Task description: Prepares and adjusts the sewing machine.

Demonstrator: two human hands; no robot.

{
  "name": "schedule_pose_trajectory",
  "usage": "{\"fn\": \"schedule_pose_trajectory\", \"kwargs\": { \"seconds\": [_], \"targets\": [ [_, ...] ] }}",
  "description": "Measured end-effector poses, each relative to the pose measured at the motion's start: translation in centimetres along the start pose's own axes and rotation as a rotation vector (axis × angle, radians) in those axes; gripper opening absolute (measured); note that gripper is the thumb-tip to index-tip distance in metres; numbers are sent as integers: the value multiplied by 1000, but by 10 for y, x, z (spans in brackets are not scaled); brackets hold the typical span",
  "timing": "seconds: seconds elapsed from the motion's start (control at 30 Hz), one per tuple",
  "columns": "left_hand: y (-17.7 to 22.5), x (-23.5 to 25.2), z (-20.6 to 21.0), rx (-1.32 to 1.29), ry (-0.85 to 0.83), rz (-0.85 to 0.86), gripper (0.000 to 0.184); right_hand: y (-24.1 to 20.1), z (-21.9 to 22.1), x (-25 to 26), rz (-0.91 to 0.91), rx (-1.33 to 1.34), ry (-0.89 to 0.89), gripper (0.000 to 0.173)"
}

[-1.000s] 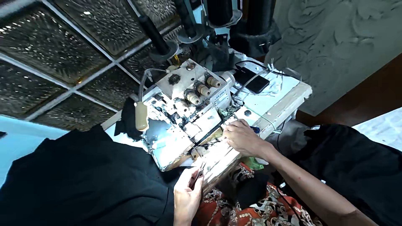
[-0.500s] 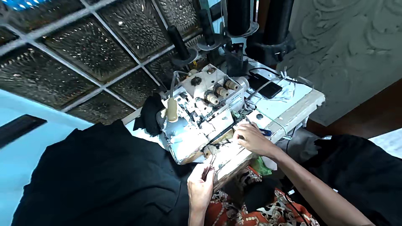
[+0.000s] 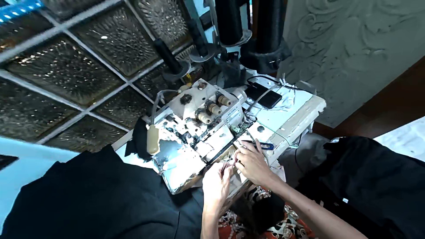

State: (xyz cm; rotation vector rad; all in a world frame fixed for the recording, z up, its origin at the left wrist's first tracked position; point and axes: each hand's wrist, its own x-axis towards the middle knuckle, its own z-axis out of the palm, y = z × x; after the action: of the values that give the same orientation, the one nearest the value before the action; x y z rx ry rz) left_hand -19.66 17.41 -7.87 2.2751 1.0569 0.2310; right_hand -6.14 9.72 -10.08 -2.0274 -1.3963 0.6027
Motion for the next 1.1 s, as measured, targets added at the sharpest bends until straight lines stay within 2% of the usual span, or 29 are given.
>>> {"fn": "schedule_pose_trajectory", "kwargs": {
  "seconds": [0.17, 0.47, 0.67, 0.73, 0.87, 0.93, 1.0, 1.1],
  "targets": [
    [2, 10, 1, -29, -81, -50, 17, 8, 7, -3, -52, 71, 94, 20],
    [-5, 8, 8, -48, 73, -10, 17, 17, 22, -6, -200, 132, 342, 12],
    [-13, 2, 12, -262, 207, 41, 15, 28, 18, -6, -214, 454, 479, 14],
    [-15, 0, 10, -402, 206, 65, 10, 33, 19, -5, -257, 538, 478, 14],
    [-14, -9, 4, -689, 162, -9, 7, 35, 13, -7, -291, 685, 432, 12],
    [-14, -15, 4, -817, 157, 9, 9, 31, 9, -11, -287, 860, 399, 10],
    [-14, -19, 5, -930, 148, 69, 6, 24, 4, -18, -246, 1196, 312, 8],
    [-8, -25, 6, -1073, 129, 198, 6, 17, 4, -25, -177, 1754, 73, 7]
  ]
}}
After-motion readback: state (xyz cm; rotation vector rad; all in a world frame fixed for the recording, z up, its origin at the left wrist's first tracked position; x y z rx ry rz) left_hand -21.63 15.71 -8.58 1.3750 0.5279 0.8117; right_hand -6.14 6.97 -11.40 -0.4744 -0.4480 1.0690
